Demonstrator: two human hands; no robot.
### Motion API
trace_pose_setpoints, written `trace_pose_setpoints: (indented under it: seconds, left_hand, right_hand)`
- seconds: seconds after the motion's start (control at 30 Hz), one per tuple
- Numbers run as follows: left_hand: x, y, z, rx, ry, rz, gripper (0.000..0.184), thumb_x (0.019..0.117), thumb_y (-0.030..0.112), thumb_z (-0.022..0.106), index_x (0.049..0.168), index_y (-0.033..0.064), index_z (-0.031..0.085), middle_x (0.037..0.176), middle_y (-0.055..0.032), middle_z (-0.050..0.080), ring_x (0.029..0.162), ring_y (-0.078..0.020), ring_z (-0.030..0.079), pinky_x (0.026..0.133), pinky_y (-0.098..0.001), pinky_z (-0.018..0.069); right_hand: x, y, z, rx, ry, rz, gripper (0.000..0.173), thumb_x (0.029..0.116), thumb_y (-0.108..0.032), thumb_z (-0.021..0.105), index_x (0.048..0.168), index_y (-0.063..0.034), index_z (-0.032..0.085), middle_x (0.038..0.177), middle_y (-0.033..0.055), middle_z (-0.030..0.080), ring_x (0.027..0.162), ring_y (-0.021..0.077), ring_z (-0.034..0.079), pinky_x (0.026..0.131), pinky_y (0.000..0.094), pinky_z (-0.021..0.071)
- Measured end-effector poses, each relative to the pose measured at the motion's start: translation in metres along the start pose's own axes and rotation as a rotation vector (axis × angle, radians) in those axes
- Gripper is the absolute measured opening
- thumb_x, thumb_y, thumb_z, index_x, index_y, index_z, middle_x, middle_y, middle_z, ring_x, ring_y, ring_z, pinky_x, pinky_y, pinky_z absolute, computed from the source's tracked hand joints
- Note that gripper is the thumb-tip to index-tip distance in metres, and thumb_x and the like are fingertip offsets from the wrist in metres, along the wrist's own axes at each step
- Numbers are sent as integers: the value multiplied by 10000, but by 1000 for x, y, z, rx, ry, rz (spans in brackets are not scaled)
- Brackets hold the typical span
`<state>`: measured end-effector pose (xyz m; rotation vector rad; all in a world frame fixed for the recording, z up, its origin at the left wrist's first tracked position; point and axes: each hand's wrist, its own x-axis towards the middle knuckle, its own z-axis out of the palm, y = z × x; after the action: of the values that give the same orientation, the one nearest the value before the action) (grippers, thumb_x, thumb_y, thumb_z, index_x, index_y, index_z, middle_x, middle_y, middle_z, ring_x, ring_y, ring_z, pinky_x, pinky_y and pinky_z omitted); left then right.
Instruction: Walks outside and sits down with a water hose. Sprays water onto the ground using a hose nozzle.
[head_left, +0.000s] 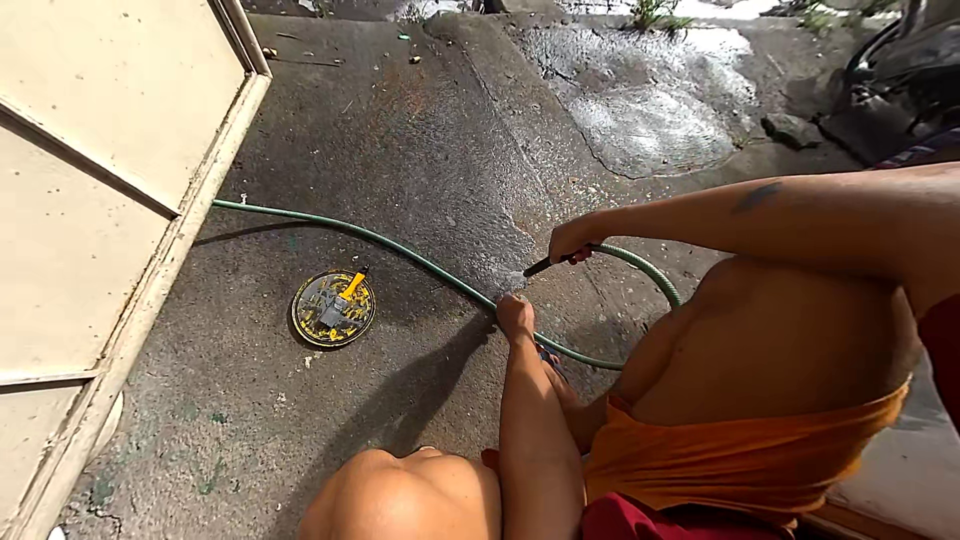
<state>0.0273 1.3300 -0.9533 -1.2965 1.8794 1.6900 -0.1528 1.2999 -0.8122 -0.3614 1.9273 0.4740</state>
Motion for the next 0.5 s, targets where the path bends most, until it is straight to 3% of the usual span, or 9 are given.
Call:
trace_pose_setpoints:
  seconds: [0.13, 0.2, 0.4, 0.5]
  left_hand:
    - [-3, 4, -3, -20, 4, -31, 313, 1035, 216, 514, 1200, 17, 690, 1251, -200, 687, 1215, -323, 646, 1016, -519, 520]
    - [-4, 6, -5, -1, -8, -34, 315, 1042, 212, 504, 1219, 29, 689, 1274, -187, 683, 1231, -313, 640, 1030, -512, 513]
    - [-4, 7, -5, -50, -27, -31, 316, 1040, 208, 508, 1220, 28, 694, 1278, -196, 678, 1238, -326, 633, 1032, -522, 510]
    - [-1, 7, -2, -65, -28, -29, 307, 1044, 204, 498, 1215, 46, 698, 1268, -184, 686, 1229, -316, 640, 1023, -520, 514]
  right_hand:
    - [-2, 8, -14, -13, 210, 47, 247, 977, -157, 626, 776, -23, 576, 585, 40, 465, 459, 117, 406, 486, 283, 384]
    - [-2, 14, -22, -6, 279, 43, 261, 1003, -179, 613, 805, -10, 581, 622, 51, 464, 496, 129, 414, 514, 307, 394]
    - [3, 18, -33, 68, 225, 52, 210, 960, -179, 661, 821, -28, 616, 613, 41, 503, 460, 97, 405, 477, 264, 377]
    - [4, 19, -37, 31, 378, -26, 271, 1003, -210, 611, 837, 4, 613, 657, 82, 513, 529, 166, 453, 539, 371, 420]
